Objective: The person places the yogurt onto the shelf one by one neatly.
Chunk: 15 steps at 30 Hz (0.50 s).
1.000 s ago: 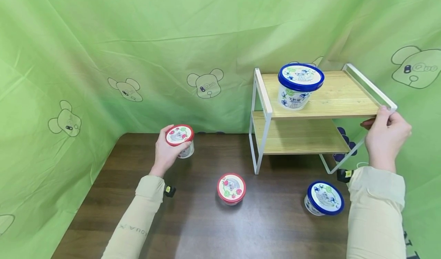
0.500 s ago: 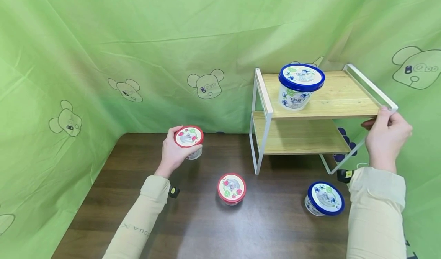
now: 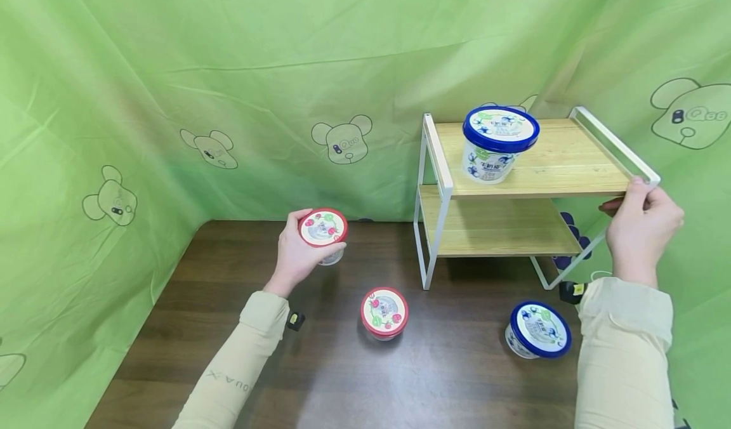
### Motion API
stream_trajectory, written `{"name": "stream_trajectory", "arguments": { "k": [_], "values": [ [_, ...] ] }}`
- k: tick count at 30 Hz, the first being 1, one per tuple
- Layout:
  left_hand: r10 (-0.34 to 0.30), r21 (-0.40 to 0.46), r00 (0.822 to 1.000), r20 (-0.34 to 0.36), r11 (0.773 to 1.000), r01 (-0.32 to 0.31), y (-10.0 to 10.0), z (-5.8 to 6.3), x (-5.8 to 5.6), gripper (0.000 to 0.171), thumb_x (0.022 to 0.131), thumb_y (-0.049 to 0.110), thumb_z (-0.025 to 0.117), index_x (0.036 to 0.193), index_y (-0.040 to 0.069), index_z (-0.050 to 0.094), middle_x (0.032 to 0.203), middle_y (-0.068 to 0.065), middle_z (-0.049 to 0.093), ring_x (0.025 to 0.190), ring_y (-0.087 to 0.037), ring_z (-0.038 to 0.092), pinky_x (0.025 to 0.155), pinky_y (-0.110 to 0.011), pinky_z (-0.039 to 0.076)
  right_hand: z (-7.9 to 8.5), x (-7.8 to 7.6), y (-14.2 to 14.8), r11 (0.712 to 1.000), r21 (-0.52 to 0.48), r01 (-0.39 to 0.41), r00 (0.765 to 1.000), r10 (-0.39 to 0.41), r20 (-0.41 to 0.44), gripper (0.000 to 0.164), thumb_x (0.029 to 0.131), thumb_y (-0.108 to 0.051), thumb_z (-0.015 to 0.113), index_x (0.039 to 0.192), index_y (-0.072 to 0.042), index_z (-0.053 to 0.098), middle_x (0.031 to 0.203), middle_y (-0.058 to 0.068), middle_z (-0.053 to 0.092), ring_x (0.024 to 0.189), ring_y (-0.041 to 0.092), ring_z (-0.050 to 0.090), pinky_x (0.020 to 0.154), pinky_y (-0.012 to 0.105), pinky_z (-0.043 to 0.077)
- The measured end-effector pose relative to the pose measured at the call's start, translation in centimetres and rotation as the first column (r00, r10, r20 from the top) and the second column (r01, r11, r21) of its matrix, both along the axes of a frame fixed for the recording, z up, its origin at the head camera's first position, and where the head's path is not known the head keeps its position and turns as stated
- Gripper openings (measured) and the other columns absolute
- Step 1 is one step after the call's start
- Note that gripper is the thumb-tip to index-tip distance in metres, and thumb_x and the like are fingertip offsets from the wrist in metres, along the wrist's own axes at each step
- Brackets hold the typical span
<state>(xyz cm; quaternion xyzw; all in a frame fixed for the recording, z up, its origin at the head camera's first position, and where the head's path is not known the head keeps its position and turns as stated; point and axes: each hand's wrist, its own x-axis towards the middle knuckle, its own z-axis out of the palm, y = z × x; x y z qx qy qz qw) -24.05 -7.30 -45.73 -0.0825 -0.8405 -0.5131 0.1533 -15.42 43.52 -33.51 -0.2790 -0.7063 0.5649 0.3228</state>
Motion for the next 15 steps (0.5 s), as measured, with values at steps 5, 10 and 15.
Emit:
{"name": "stream_trajectory", "arguments": {
  "k": [5,10,15],
  "values": [
    [-0.022,0.004,1.0,-0.016,1.0,0.022,0.6,0.0,0.3,0.099,0.058,0.059,0.095,0.134,0.017,0.047,0.116,0.003,0.059,0.107,-0.018,0.054,0.089,-0.044,0.047,-0.1,-0.1,0.0,1.0,0.009,0.003,1.0,-0.003,-0.008,0.033,0.108,-0.032,0.047,0.087,-0.022,0.07,0.06,-0.014,0.065,0.057,-0.004,0.063,0.05,0.01,0.042],
    [-0.032,-0.002,0.999,-0.023,0.999,0.032,1.3,0.0,0.5,0.099,0.057,0.059,0.095,0.133,0.017,0.047,0.116,0.004,0.059,0.107,-0.017,0.055,0.089,-0.043,0.048,-0.2,-0.2,0.1,1.0,-0.006,0.004,1.0,-0.004,-0.022,0.032,0.108,-0.032,0.048,0.088,-0.022,0.07,0.06,-0.013,0.065,0.057,-0.003,0.063,0.05,0.01,0.042],
    [-0.05,0.003,0.999,-0.014,0.999,0.05,2.0,0.0,0.8,0.1,0.057,0.059,0.095,0.134,0.017,0.047,0.117,0.005,0.059,0.107,-0.015,0.056,0.089,-0.042,0.048,-0.1,-0.1,0.0,1.0,-0.029,0.0,1.0,0.0,-0.016,0.031,0.108,-0.033,0.048,0.089,-0.022,0.07,0.061,-0.013,0.065,0.058,-0.003,0.063,0.051,0.01,0.042]
  ]
}}
